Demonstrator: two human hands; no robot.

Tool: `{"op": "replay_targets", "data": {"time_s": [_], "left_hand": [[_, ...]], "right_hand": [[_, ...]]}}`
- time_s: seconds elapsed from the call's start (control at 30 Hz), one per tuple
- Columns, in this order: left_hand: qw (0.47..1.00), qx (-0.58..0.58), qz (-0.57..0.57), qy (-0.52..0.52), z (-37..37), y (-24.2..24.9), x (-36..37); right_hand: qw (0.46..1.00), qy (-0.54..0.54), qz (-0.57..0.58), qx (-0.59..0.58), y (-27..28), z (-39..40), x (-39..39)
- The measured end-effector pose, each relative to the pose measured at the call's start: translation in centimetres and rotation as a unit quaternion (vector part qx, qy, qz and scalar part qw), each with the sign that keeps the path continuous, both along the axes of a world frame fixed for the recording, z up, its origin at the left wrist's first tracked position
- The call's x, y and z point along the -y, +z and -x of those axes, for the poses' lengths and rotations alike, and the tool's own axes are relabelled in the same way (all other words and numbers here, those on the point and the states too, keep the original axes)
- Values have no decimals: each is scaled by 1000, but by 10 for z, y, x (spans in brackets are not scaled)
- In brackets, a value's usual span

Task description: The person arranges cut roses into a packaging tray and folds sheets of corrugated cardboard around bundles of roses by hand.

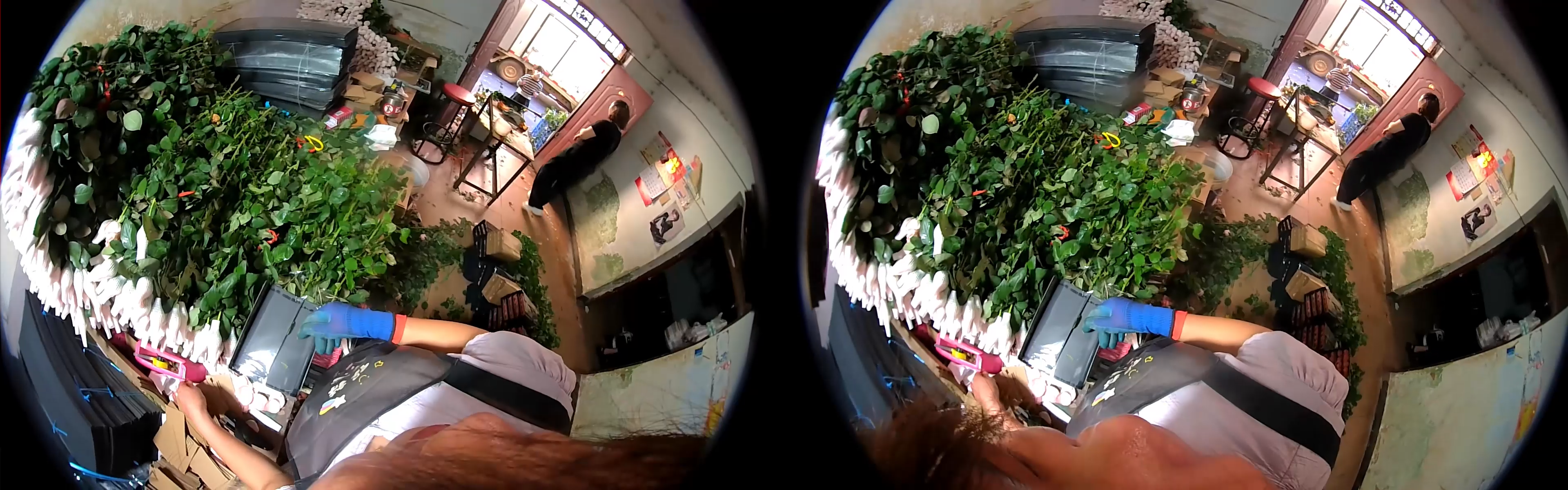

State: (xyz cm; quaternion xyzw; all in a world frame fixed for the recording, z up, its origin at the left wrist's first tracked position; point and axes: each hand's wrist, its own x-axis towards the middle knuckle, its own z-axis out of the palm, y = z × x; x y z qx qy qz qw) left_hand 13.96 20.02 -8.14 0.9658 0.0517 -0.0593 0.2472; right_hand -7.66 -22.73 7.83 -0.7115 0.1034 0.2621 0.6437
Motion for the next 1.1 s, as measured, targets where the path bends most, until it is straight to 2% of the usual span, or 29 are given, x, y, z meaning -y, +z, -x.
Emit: {"op": "replay_targets", "data": {"time_s": [0.2,0.3,0.37,0.43,0.53,0.57,0.63,0.67,0.73,0.77,0.8,0.83,0.87,0.9,0.97,1.03,1.1], "left_hand": [[990,-73,-88,-78,-13,14,-1],[985,-109,-84,-108,-13,20,1],[988,-113,-24,-103,-4,23,6],[991,-35,124,-36,21,38,24],[935,58,347,55,82,50,73],[924,139,352,53,95,55,79],[934,146,318,72,127,104,109],[910,191,364,49,139,120,127],[929,129,341,55,162,137,148],[942,33,324,75,173,178,169],[928,-4,356,108,174,155,169],[959,61,272,57,171,159,180],[969,174,176,-1,172,163,185],[981,104,165,13,171,160,187],[986,111,124,2,179,172,191],[989,90,120,5,182,166,193],[989,101,112,-4,182,159,196]], "right_hand": [[1000,18,8,-22,11,-3,1],[999,22,-15,-31,-1,-5,4],[999,21,-23,-21,-5,-1,3],[999,34,-22,-18,4,-2,7],[998,52,-31,-5,1,-1,8],[998,48,-42,6,-6,0,9],[998,49,-29,5,3,-4,9],[998,59,-28,-4,6,-5,9],[993,66,-94,32,7,-2,15],[991,57,-115,24,-13,-5,18],[994,40,-98,-5,-10,-7,15],[995,43,-94,8,-18,-7,16],[997,53,-58,17,-18,-9,13],[997,57,-60,1,-17,-9,13],[996,49,-78,-13,-22,-11,16],[994,28,-105,-20,-16,-10,15],[993,51,-107,-17,-11,-13,16]]}}
